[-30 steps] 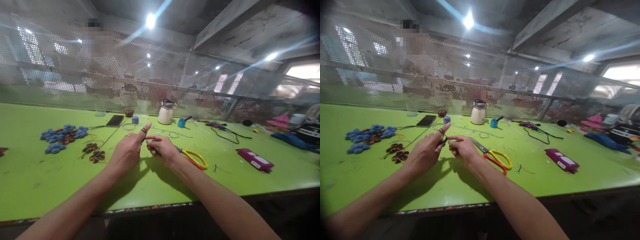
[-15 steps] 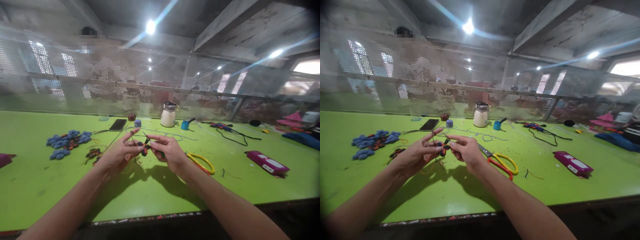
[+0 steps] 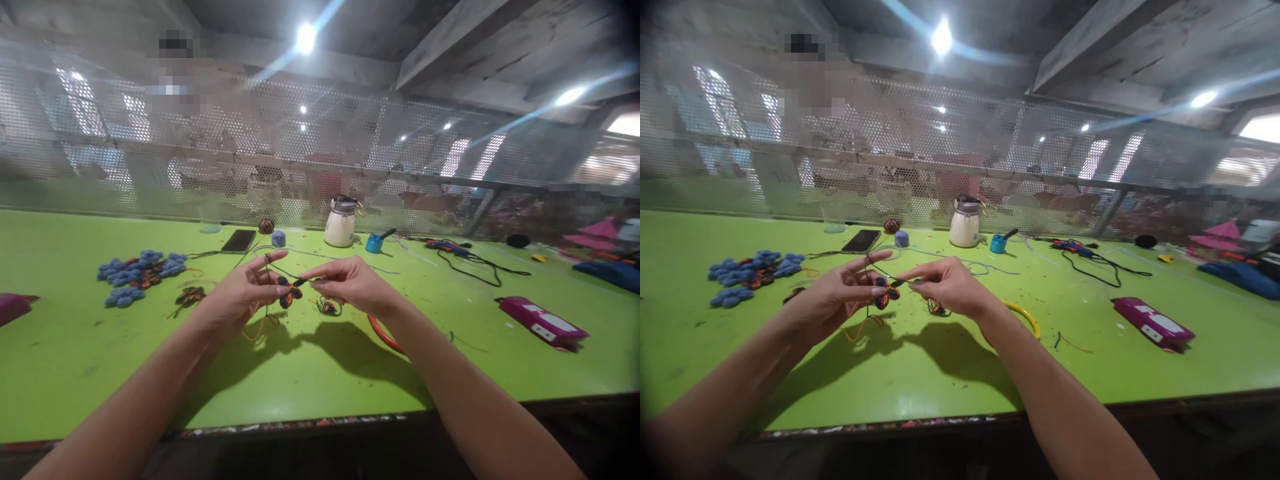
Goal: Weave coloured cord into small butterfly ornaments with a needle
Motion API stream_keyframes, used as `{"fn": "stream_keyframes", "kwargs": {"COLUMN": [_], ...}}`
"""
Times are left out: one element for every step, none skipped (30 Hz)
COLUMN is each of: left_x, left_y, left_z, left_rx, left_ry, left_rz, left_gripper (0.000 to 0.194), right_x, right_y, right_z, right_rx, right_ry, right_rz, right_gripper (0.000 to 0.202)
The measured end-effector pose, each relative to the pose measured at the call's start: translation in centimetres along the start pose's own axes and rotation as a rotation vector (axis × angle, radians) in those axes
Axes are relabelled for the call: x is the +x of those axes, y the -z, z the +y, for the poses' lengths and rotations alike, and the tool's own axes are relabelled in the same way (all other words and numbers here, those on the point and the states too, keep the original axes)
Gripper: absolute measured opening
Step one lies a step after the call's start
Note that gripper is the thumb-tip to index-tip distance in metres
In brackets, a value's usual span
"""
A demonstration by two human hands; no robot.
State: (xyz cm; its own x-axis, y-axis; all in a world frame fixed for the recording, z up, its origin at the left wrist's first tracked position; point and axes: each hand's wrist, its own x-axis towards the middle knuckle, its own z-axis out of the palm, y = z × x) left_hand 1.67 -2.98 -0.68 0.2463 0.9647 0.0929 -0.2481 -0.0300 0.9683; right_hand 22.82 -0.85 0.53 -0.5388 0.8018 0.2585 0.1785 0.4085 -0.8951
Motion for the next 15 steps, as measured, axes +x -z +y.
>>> {"fn": "stream_keyframes", "kwargs": {"left_x": [-0.02,-0.04,-0.07,-0.1,-0.12,-0.12,-0.11,-0.1,-0.07,-0.05,-0.04,-0.03,-0.03,-0.02,-0.02], "left_y": [0.0,0.0,-0.01,-0.02,-0.01,0.01,0.04,0.08,0.14,0.18,0.22,0.24,0.24,0.22,0.18], "left_z": [0.0,0.0,0.01,0.0,-0.02,-0.05,-0.09,-0.13,-0.18,-0.22,-0.25,-0.28,-0.28,-0.28,-0.28], "left_rx": [0.0,-0.001,-0.001,0.003,0.008,0.012,0.016,0.019,0.018,0.016,0.015,0.016,0.018,0.019,0.02], "left_ry": [0.004,0.012,0.02,0.026,0.031,0.037,0.041,0.042,0.043,0.046,0.048,0.051,0.055,0.057,0.059], "left_rz": [-0.006,-0.01,-0.012,-0.016,-0.02,-0.026,-0.034,-0.043,-0.052,-0.059,-0.063,-0.065,-0.065,-0.064,-0.063], "left_gripper": [0.082,0.082,0.081,0.081,0.08,0.079,0.078,0.078,0.077,0.077,0.077,0.076,0.075,0.074,0.073], "right_x": [-0.05,-0.12,-0.19,-0.26,-0.32,-0.38,-0.42,-0.44,-0.44,-0.43,-0.42,-0.4,-0.38,-0.37,-0.36], "right_y": [0.1,0.19,0.28,0.35,0.41,0.46,0.49,0.52,0.54,0.55,0.57,0.6,0.64,0.69,0.76], "right_z": [-0.09,-0.2,-0.32,-0.44,-0.56,-0.67,-0.76,-0.82,-0.85,-0.85,-0.81,-0.75,-0.67,-0.58,-0.48], "right_rx": [-0.016,-0.031,-0.044,-0.057,-0.069,-0.078,-0.084,-0.086,-0.085,-0.084,-0.084,-0.088,-0.094,-0.104,-0.12], "right_ry": [-0.001,-0.001,0.002,0.008,0.018,0.03,0.04,0.044,0.043,0.039,0.033,0.028,0.025,0.021,0.017], "right_rz": [-0.013,-0.021,-0.029,-0.039,-0.049,-0.059,-0.071,-0.083,-0.092,-0.096,-0.098,-0.1,-0.103,-0.107,-0.114], "right_gripper": [0.034,0.034,0.033,0.032,0.031,0.031,0.03,0.03,0.031,0.032,0.032,0.033,0.033,0.032,0.032]}}
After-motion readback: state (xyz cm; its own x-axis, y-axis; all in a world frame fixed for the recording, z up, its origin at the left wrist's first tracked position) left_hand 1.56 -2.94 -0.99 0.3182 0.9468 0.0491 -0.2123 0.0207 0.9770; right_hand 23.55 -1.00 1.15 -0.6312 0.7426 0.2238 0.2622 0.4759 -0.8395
